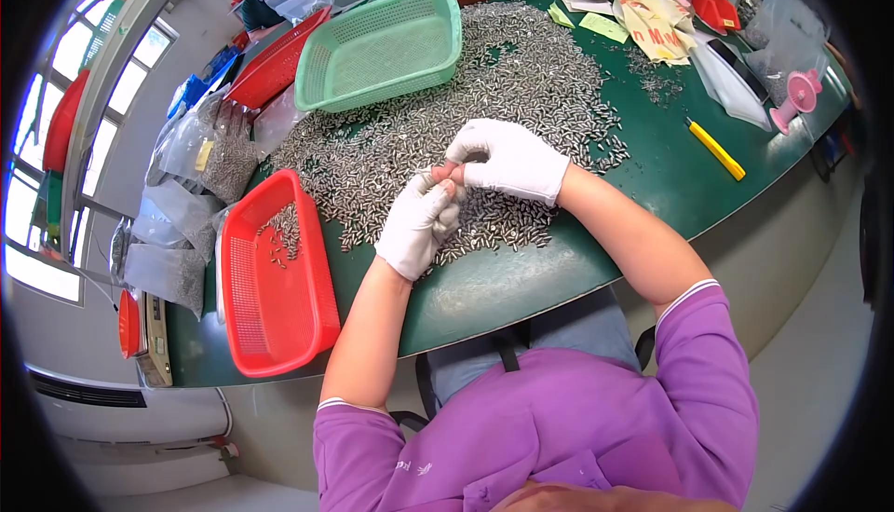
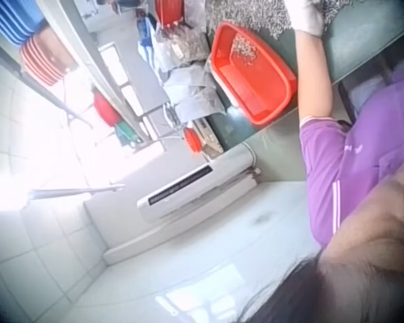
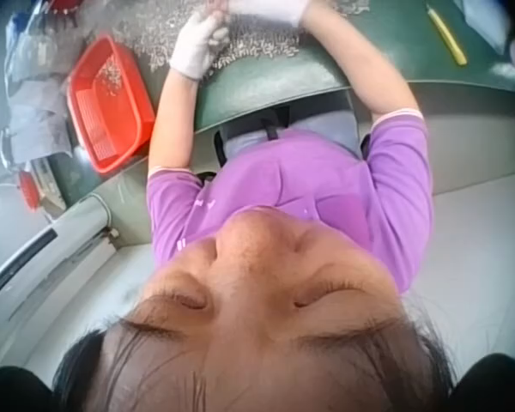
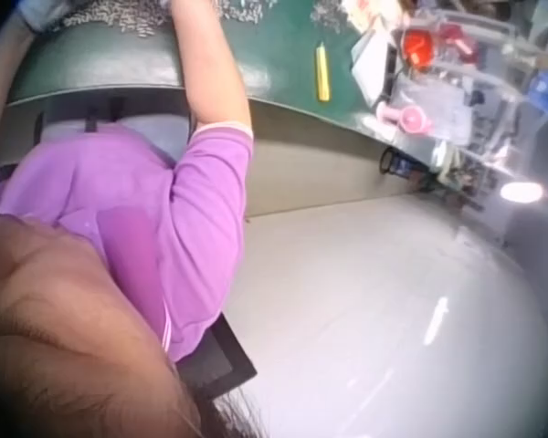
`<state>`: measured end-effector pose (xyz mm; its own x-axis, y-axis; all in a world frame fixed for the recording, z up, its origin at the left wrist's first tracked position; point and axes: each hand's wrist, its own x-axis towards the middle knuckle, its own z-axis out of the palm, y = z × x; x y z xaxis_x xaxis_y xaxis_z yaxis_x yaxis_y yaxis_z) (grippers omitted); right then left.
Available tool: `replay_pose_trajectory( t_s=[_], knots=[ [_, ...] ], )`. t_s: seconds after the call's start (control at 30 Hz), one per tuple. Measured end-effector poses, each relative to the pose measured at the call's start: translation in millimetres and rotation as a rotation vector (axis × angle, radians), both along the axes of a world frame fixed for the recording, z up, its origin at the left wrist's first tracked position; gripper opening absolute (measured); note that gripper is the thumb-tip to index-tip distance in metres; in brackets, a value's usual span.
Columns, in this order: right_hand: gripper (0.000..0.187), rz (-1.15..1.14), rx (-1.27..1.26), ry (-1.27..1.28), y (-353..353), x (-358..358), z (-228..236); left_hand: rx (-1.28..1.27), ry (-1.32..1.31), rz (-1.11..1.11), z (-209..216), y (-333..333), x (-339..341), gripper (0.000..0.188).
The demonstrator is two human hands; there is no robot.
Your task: Inspecting small metal components and placing them into plastic bags on a manufacturing line.
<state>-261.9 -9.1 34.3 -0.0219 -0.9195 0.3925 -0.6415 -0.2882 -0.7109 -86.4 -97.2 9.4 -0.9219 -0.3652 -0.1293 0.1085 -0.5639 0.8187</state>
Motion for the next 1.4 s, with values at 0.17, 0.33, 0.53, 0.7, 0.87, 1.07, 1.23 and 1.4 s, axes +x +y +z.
replay_pose_trajectory(
  t_s=[0.17,0.33,0.53,0.7,0.87,1.07,1.23,1.4],
  knots=[
    [0.02,-0.043,-0.008,-0.096,-5,1,-7,-0.053,-0.051,0.137,-3,2,0,0.014],
    [0.024,-0.136,0.124,0.397,-5,-7,-16,-0.004,-0.069,0.159,-1,4,-1,0.018],
    [0.021,-0.126,-0.188,0.22,-8,2,-12,0.003,-0.064,0.137,-3,3,0,0.022],
    [0.017,-0.01,-0.138,0.132,-3,5,-1,-0.072,-0.073,0.103,-6,1,2,0.025],
    [0.017,0.005,-0.157,0.085,-2,8,-7,-0.103,-0.063,0.075,-2,6,2,0.026],
    [0.018,-0.146,-0.28,0.331,0,4,-5,-0.097,-0.102,0.189,-2,5,0,0.023],
    [0.014,-0.152,0.23,0.512,-1,-10,-6,0.019,-0.085,0.178,-6,-1,1,0.025],
    [0.012,-0.2,0.13,0.544,-5,0,-19,0.065,-0.067,0.163,-8,-4,1,0.026]
  ],
)
